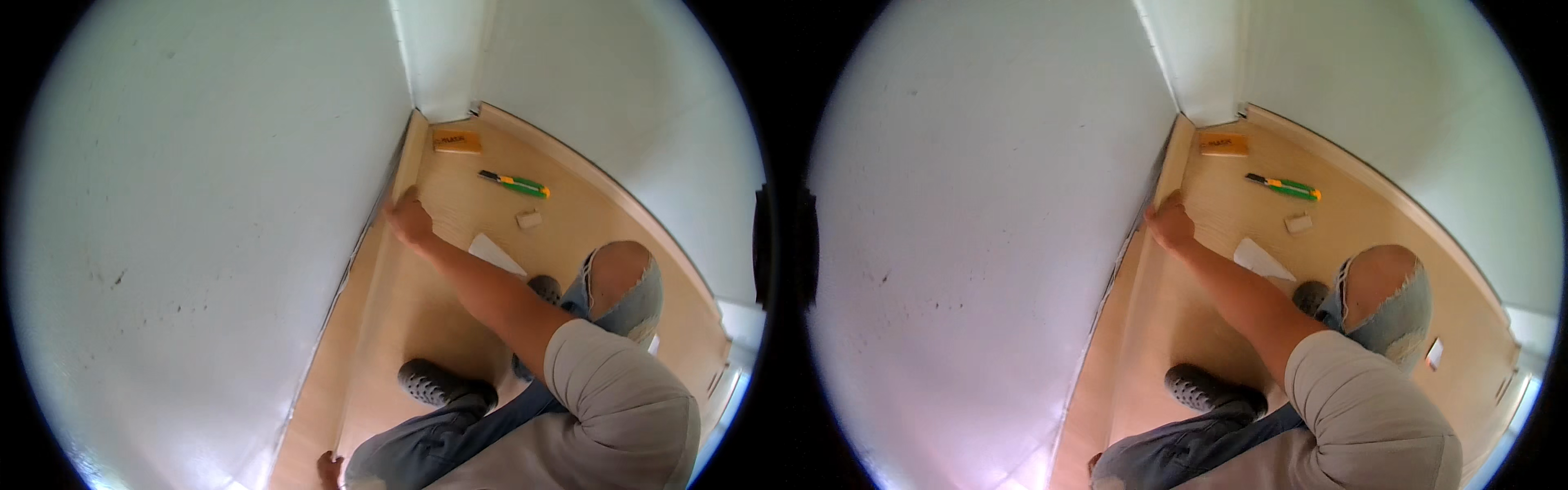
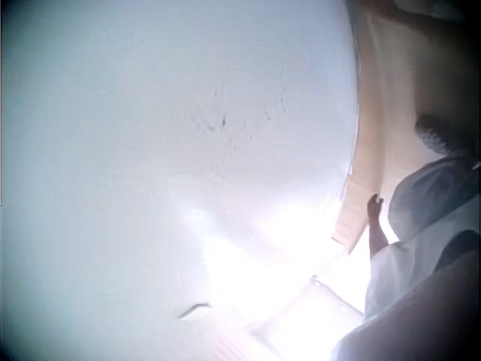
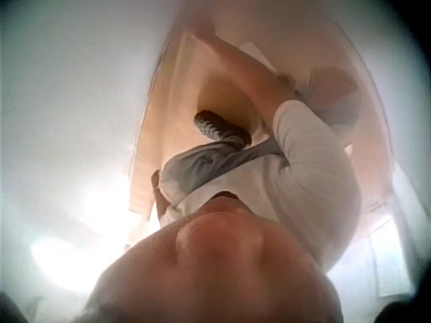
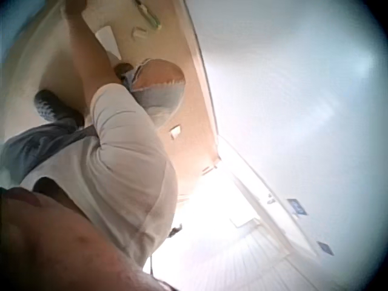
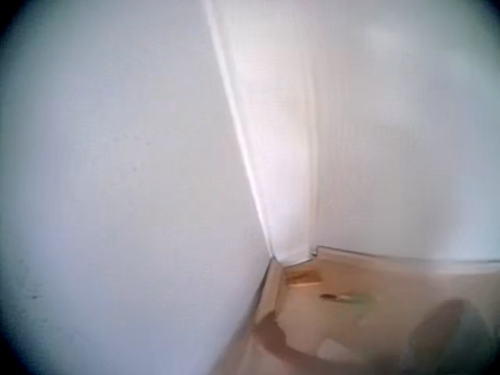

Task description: The person measures and cuts wooden trim pieces using a miter saw, then fits them into the corner of a room. They handle the trim, a utility knife, and the saw to prepare and install the baseboard sections.

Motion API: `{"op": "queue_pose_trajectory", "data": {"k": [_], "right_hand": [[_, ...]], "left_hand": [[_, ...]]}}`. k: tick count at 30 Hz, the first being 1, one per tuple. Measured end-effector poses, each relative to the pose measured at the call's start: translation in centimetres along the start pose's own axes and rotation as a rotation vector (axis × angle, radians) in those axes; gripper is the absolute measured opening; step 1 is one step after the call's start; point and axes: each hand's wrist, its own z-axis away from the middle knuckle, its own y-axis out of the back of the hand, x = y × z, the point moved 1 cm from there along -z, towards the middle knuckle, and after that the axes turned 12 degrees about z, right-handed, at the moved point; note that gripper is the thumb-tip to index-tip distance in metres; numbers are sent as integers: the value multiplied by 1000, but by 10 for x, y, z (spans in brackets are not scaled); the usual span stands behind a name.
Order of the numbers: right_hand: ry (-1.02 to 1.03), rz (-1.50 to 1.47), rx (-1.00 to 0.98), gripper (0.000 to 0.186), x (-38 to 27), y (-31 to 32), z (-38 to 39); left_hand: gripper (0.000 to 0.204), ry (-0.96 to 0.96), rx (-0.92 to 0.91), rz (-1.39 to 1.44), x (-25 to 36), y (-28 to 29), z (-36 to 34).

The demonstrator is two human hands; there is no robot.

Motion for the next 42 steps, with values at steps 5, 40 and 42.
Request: {"op": "queue_pose_trajectory", "data": {"k": [5, 40, 42], "right_hand": [[138, 103, -112, 87, 47, 10, -26], [285, -13, -51, 109, 25, -23, -43], [280, -32, -47, 108, 27, -24, -42]], "left_hand": [[39, -163, 307, 30, 21, 23, -43], [14, 18, 625, 142, 40, 65, -129], [15, 138, 579, 218, 48, 70, -126]]}}
